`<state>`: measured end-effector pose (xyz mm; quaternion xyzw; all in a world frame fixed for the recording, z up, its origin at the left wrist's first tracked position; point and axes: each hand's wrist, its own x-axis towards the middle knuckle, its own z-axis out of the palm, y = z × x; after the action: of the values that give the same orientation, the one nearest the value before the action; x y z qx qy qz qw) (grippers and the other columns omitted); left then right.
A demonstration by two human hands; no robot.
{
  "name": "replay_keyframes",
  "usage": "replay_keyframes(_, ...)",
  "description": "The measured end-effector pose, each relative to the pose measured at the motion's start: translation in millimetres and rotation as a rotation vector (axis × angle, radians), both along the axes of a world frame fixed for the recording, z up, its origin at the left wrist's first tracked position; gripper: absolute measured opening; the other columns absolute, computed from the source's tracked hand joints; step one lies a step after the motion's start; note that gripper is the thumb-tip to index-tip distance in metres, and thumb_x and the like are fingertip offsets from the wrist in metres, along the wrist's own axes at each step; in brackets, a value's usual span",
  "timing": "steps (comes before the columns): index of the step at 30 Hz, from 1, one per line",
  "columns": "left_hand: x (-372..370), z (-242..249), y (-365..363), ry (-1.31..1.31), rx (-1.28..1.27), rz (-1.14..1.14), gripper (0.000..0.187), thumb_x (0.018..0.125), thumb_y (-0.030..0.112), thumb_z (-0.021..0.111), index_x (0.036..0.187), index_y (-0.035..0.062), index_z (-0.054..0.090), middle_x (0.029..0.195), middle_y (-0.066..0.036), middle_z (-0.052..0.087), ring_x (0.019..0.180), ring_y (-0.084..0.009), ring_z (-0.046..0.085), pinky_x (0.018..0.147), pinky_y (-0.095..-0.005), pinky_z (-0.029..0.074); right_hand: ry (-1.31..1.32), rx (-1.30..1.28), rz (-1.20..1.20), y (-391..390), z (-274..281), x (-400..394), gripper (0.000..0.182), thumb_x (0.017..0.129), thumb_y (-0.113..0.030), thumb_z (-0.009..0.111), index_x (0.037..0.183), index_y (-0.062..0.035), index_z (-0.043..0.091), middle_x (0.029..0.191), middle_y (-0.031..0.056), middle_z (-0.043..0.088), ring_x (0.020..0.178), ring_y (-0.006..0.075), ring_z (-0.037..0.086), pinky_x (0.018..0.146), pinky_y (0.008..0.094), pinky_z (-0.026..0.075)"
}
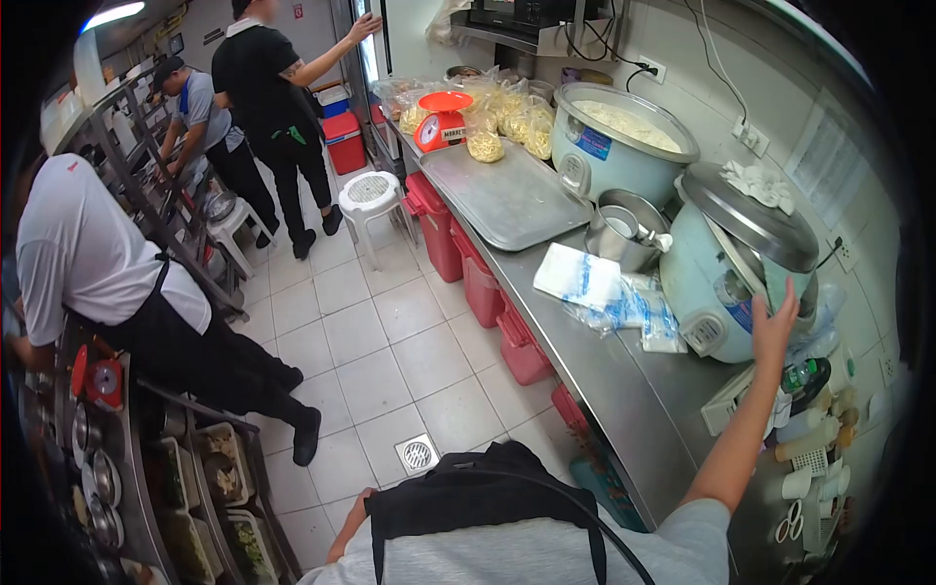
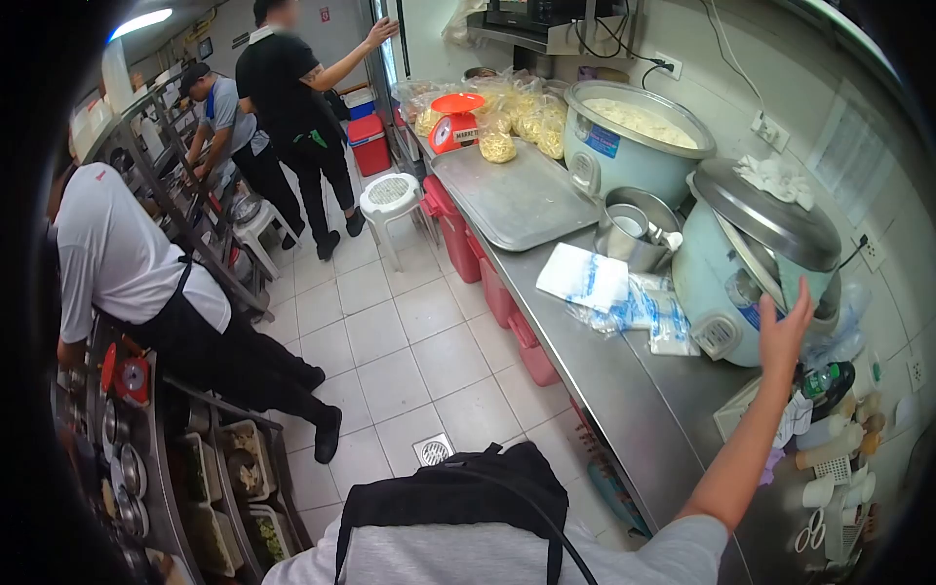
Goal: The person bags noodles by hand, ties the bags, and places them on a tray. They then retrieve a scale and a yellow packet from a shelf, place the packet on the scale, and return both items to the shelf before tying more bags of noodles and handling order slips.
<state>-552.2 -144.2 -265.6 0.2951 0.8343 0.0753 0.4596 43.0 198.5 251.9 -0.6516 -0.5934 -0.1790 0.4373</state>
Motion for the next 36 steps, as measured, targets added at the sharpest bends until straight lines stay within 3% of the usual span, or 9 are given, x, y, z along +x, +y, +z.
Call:
replay_keyframes(5,-6.2,16.7,88.4,-0.041,0.066,0.010,0.045,0.068,0.031,0.053,0.094,-0.0063,0.055,0.092,-0.026,0.056,0.089,-0.0362,0.054,0.078,-0.0383,0.043,0.005,0.064,-0.021,110.8,64.3,21.1,0.059,0.076,-0.028,0.056,0.123,-0.0023,0.032,0.122,0.0220,0.036,0.114,0.0331,0.034,0.095,0.0353,0.027)
replay_keyframes(10,-31.0,28.3,172.4,-0.012,0.058,0.063,0.045,0.069,0.031,0.053,0.094,-0.0060,0.054,0.091,-0.025,0.056,0.089,-0.0360,0.054,0.077,-0.0382,0.043,-0.032,0.080,-0.214,239.2,77.6,101.3,0.069,0.071,-0.041,0.058,0.123,-0.0025,0.033,0.120,0.0245,0.039,0.112,0.0351,0.037,0.094,0.0369,0.028)
replay_keyframes(15,-63.3,43.9,248.7,0.018,0.091,0.163,0.045,0.069,0.030,0.053,0.095,-0.0057,0.054,0.090,-0.025,0.057,0.088,-0.0358,0.054,0.077,-0.0382,0.043,-0.021,-0.517,-0.675,324.3,64.0,141.5,0.081,0.066,-0.044,0.058,0.129,-0.0079,0.021,0.116,0.0212,0.045,0.108,0.0351,0.042,0.090,0.0384,0.034)
replay_keyframes(18,-79.6,48.2,302.4,0.037,0.144,0.216,0.044,0.069,0.030,0.054,0.095,-0.0056,0.054,0.089,-0.025,0.057,0.088,-0.0356,0.054,0.077,-0.0381,0.043,-0.017,-0.635,-0.872,308.6,97.3,46.2,0.072,0.068,-0.035,0.055,0.127,-0.0096,0.023,0.113,0.0195,0.048,0.105,0.0342,0.046,0.086,0.0395,0.037)
replay_keyframes(21,-96.0,4.3,354.6,0.023,0.229,0.224,0.044,0.069,0.032,0.054,0.093,-0.0043,0.055,0.093,-0.023,0.056,0.091,-0.0335,0.054,0.079,-0.0364,0.043,-0.034,-0.580,-0.859,327.2,88.7,65.0,0.065,0.069,-0.030,0.054,0.124,-0.0097,0.027,0.110,0.0184,0.050,0.102,0.0337,0.048,0.084,0.0406,0.039)
replay_keyframes(23,-97.8,11.5,397.9,-0.016,0.108,0.049,0.045,0.069,0.034,0.053,0.094,-0.0041,0.055,0.099,-0.023,0.054,0.094,-0.0330,0.052,0.081,-0.0366,0.042,-0.045,-0.532,-0.855,324.2,86.5,57.9,0.063,0.067,-0.028,0.054,0.122,-0.0077,0.029,0.107,0.0213,0.051,0.100,0.0352,0.049,0.083,0.0401,0.039)
replay_keyframes(24,-104.4,15.8,424.9,0.001,-0.077,-0.305,0.048,0.069,0.035,0.053,0.098,-0.0037,0.054,0.102,-0.022,0.053,0.097,-0.0328,0.051,0.083,-0.0366,0.041,-0.046,-0.506,-0.854,320.5,86.7,55.9,0.063,0.066,-0.027,0.054,0.121,-0.0067,0.030,0.106,0.0228,0.051,0.099,0.0360,0.049,0.082,0.0398,0.039)
replay_keyframes(33,-97.1,93.0,607.7,0.013,0.087,-0.476,0.050,0.072,0.034,0.051,0.105,-0.0036,0.050,0.107,-0.023,0.051,0.103,-0.0330,0.047,0.088,-0.0357,0.038,-0.092,-0.240,-0.741,248.4,92.3,56.4,0.061,0.068,-0.022,0.053,0.122,-0.0058,0.029,0.104,0.0253,0.050,0.097,0.0383,0.049,0.082,0.0393,0.038)
replay_keyframes(36,-135.0,79.7,670.0,0.086,-0.005,-0.660,0.050,0.072,0.033,0.051,0.105,-0.0040,0.050,0.106,-0.023,0.051,0.102,-0.0335,0.048,0.088,-0.0356,0.038,-0.069,-0.168,-0.563,236.5,112.6,-26.2,0.056,0.067,-0.013,0.051,0.119,-0.0028,0.033,0.103,0.0241,0.051,0.098,0.0338,0.050,0.085,0.0344,0.036)
